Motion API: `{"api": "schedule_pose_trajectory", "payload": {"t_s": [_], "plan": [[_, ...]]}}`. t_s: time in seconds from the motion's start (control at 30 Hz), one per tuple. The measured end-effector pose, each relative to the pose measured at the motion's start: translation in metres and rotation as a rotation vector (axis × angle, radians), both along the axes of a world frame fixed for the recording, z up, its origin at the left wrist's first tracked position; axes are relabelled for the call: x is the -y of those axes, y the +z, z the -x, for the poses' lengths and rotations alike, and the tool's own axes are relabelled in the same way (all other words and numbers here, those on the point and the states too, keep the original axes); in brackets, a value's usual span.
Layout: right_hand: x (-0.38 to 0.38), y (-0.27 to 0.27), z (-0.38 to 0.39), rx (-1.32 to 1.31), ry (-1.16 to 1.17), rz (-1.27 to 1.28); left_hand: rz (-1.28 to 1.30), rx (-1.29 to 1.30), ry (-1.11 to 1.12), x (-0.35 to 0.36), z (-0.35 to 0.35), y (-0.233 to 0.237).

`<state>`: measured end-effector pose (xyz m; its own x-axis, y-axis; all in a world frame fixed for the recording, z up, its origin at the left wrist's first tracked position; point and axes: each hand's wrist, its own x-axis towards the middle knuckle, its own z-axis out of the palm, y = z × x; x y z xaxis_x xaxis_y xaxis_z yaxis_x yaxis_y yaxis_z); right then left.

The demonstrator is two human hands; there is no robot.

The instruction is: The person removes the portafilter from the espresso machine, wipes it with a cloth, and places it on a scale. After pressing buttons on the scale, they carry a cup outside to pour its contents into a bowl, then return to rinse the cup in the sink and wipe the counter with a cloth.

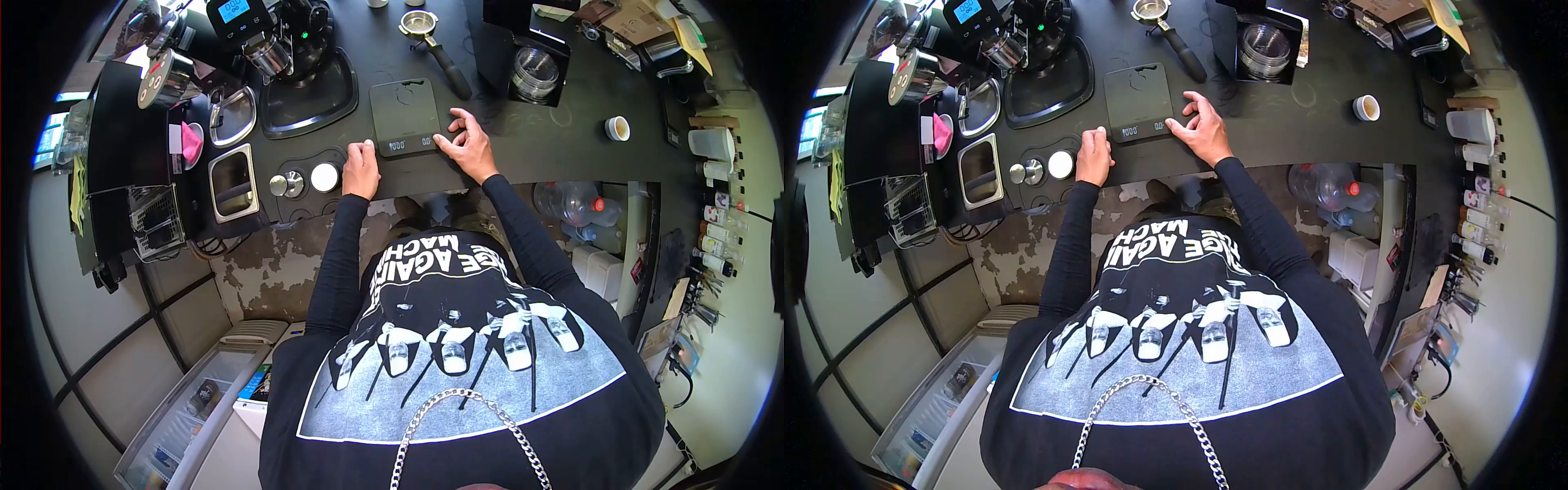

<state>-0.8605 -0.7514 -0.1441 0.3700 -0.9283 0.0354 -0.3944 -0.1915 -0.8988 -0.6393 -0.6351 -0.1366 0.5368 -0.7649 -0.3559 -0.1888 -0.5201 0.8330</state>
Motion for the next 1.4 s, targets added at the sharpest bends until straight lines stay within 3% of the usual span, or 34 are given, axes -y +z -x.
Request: {"api": "schedule_pose_trajectory", "payload": {"t_s": [0.27, 0.33, 0.43, 1.4], "plan": [[-0.0004, -0.0012, 0.0006, -0.005, 0.014, 0.027, -0.001, 0.0, -0.008, -0.0003, -0.0013, -0.0034], [-0.0003, -0.0025, 0.0007, 0.172, -0.01, -0.134, -0.002, -0.011, -0.007, -0.0001, -0.0017, -0.0034], [0.0008, -0.0018, 0.0026, 0.216, -0.001, -0.168, 0.001, -0.025, 0.007, 0.0003, -0.0017, -0.0055], [-0.0007, -0.0005, 0.0024, 0.209, 0.008, -0.138, 0.017, -0.025, -0.006, 0.0003, -0.0034, -0.0079]]}}
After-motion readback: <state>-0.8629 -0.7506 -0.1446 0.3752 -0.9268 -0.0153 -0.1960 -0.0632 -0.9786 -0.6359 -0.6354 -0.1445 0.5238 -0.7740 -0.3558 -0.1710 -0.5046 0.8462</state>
